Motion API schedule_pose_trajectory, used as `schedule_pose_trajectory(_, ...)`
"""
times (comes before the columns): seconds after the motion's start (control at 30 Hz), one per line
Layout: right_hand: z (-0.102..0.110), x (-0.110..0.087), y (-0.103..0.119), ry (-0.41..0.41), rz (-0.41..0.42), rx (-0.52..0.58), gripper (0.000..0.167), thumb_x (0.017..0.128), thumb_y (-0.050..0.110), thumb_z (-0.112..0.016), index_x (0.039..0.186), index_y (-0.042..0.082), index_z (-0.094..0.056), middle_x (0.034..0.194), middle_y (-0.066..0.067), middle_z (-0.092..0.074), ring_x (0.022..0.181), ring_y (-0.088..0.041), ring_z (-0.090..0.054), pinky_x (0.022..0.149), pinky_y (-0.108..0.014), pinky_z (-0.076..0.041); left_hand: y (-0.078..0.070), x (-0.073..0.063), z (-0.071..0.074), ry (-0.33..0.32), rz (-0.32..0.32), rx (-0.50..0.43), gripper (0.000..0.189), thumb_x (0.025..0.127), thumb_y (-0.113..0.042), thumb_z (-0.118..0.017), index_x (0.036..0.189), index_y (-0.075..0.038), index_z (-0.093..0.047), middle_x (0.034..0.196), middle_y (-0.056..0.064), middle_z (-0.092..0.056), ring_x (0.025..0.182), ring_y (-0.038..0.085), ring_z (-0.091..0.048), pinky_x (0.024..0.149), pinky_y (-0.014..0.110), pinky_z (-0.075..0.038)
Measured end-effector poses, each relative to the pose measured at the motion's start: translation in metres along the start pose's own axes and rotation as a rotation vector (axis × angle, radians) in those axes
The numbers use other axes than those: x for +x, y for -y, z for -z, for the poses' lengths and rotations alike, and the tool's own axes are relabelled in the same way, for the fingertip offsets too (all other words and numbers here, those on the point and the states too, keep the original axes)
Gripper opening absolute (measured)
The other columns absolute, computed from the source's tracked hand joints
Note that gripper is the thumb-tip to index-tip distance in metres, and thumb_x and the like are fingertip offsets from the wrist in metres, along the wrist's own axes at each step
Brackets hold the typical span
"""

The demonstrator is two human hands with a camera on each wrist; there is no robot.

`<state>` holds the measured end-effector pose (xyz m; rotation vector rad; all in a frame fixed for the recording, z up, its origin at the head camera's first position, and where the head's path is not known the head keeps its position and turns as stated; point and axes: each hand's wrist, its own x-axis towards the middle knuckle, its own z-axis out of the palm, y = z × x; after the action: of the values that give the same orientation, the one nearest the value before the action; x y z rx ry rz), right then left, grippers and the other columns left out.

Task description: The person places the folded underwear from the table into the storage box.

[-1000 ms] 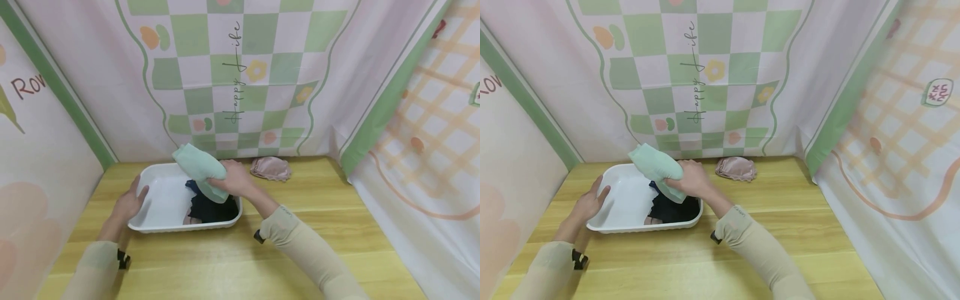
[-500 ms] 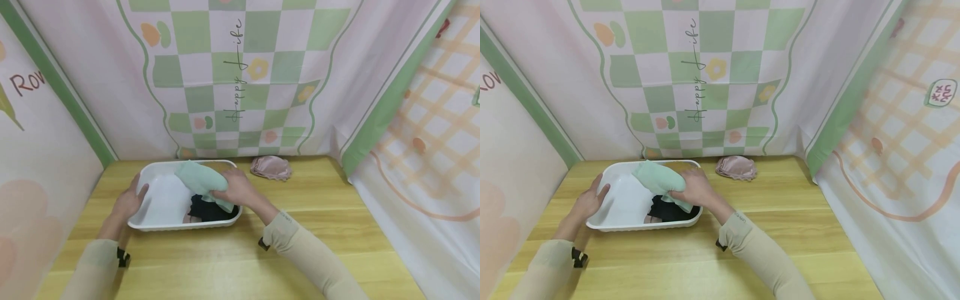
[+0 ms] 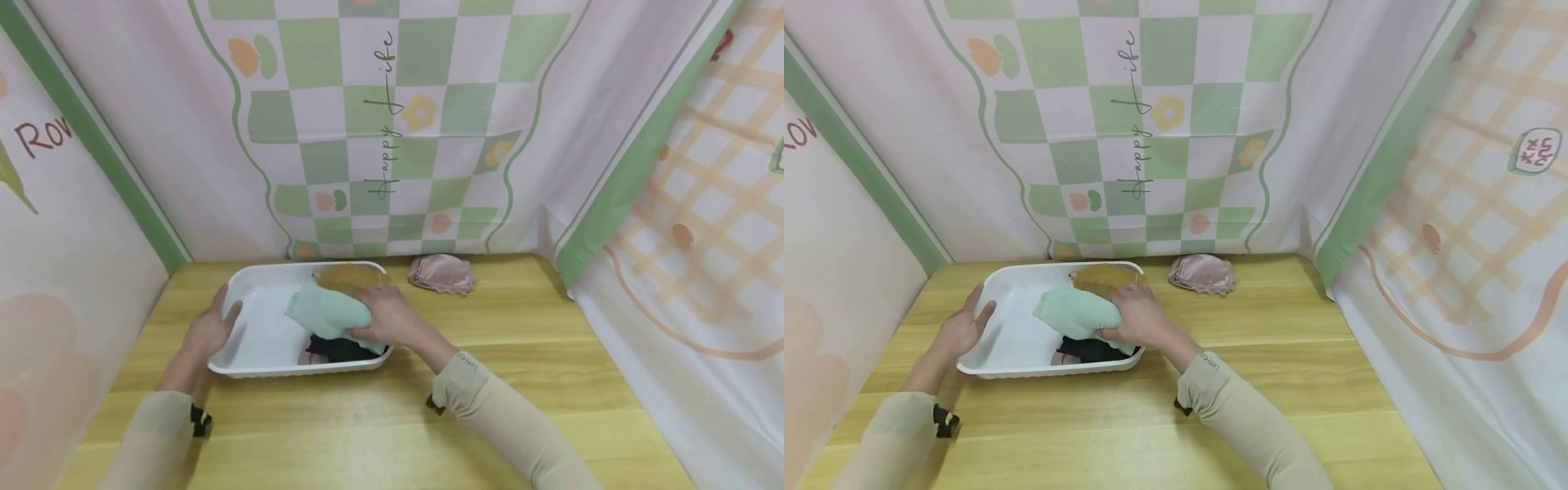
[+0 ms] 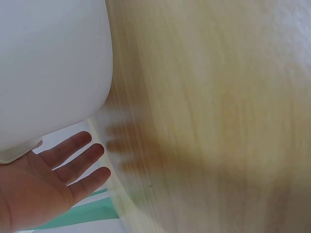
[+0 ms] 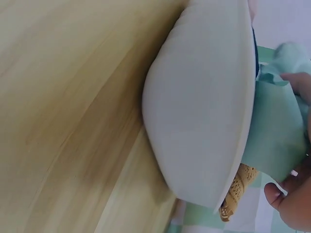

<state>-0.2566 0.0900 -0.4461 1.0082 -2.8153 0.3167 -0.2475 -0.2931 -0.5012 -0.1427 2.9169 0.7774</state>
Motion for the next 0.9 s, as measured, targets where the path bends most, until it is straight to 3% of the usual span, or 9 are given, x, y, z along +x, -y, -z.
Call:
schedule_pose_trajectory(0.17,-0.003,-0.006,-0.004,0.098,0.04,-0.088,0.079,0.073,0.07,-0.074,0.134,0.023,-0.062,0.129,0.001,-0.064,0.118,-0.021,-0.053,0.106,-0.048,-0.045,-0.002,0.0,0.001,0.001,-0.011,0.0,0.081,0.104,-0.061,-0.011,0.16,-0.006,0.008,0.155,0.039,-0.021,0.136,0.062,-0.031,0.114,0.069,-0.029)
schedule_pose_trajectory(0.47,-0.001,-0.01,-0.004,0.141,0.022,-0.025,0.096,0.07,0.076,-0.072,0.146,0.022,-0.051,0.143,-0.003,-0.056,0.13,-0.025,-0.048,0.114,-0.052,-0.04,-0.003,0.0,0.001,0.0,-0.005,0.021,0.081,0.103,-0.061,-0.01,0.159,-0.006,0.01,0.154,0.04,-0.024,0.134,0.062,-0.034,0.113,0.069,-0.032)
schedule_pose_trajectory(0.67,0.0,-0.01,-0.005,0.139,0.012,0.017,0.093,0.072,0.078,-0.068,0.146,0.023,-0.051,0.146,-0.002,-0.054,0.135,-0.025,-0.046,0.117,-0.051,-0.036,-0.003,0.0,0.0,0.014,0.017,0.012,0.081,0.103,-0.061,-0.011,0.159,-0.008,0.011,0.155,0.04,-0.022,0.136,0.062,-0.031,0.114,0.069,-0.03)
schedule_pose_trajectory(0.9,0.005,-0.011,-0.012,0.107,-0.064,0.169,0.074,0.086,0.067,-0.063,0.144,0.022,-0.053,0.148,-0.006,-0.053,0.142,-0.032,-0.043,0.121,-0.058,-0.03,-0.002,-0.001,0.0,0.016,0.005,0.012,0.08,0.104,-0.061,-0.011,0.159,-0.007,0.012,0.155,0.04,-0.022,0.135,0.063,-0.032,0.113,0.07,-0.031)
